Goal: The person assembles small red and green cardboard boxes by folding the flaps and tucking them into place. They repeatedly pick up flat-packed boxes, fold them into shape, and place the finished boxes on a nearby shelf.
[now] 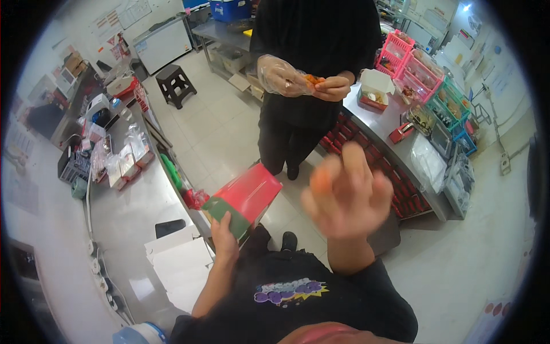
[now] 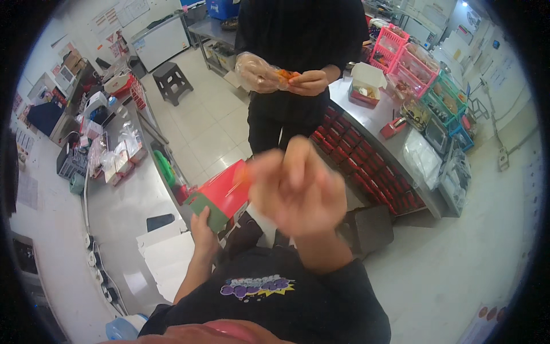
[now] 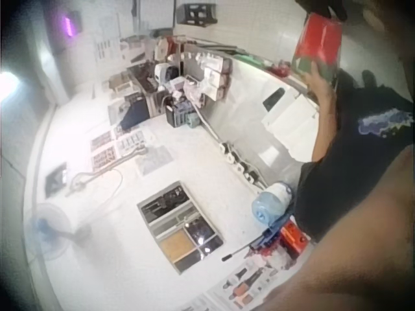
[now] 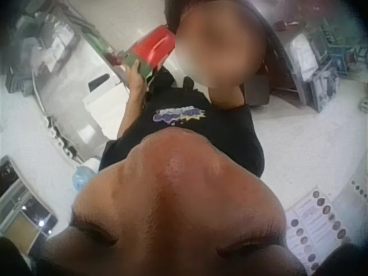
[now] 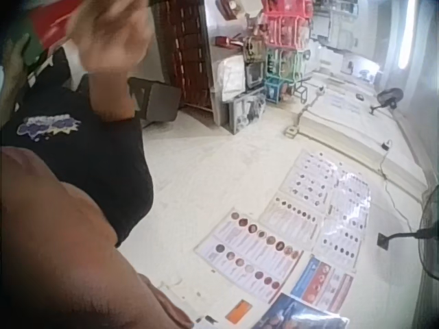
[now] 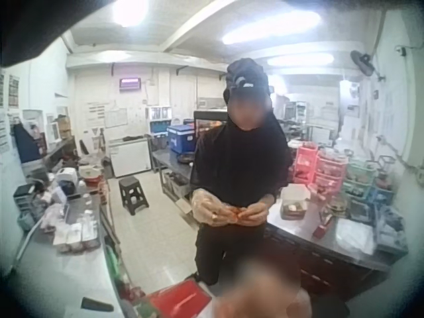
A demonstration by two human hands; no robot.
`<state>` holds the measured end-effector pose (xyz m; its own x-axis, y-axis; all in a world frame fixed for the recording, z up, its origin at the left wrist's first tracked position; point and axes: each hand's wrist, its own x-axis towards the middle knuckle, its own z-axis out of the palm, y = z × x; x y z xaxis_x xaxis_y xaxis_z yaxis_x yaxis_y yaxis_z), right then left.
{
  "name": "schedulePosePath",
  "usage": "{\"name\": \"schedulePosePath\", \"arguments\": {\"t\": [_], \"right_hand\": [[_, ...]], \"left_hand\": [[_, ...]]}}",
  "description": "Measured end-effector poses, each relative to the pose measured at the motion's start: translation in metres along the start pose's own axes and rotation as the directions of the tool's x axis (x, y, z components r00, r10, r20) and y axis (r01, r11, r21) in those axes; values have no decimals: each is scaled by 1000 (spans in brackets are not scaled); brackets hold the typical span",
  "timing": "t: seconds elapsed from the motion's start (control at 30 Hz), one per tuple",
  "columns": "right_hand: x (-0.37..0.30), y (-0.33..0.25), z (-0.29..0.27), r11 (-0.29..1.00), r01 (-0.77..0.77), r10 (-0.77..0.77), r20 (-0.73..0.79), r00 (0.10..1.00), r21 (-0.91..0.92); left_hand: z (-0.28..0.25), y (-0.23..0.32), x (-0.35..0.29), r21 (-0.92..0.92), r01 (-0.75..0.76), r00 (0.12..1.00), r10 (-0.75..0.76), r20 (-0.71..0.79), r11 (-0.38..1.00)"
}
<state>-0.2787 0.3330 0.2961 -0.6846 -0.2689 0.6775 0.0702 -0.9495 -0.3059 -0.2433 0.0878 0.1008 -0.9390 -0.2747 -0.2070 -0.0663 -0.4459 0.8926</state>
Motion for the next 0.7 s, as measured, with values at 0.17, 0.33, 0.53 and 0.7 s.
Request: {"name": "schedulePosePath", "arguments": {"t": [0.17, 0.33, 0.53, 0.7], "right_hand": [[2, 0, 46, 982, 93, -29, 351, 936, -166], [8, 7, 60, 924, 299, -191, 391, 900, -237], [15, 5, 33, 946, 270, -143, 515, 845, -180], [0, 9, 3, 966, 148, -142, 43, 989, -213]], "left_hand": [[-1, 5, 7, -22, -20, 998, 19, -53, 1000], [-3, 21, 12, -25, -33, 996, 31, -86, 999], [-9, 22, 17, 10, -53, 992, 54, -111, 999], [-4, 23, 15, -24, -93, 989, 90, -118, 995]]}}
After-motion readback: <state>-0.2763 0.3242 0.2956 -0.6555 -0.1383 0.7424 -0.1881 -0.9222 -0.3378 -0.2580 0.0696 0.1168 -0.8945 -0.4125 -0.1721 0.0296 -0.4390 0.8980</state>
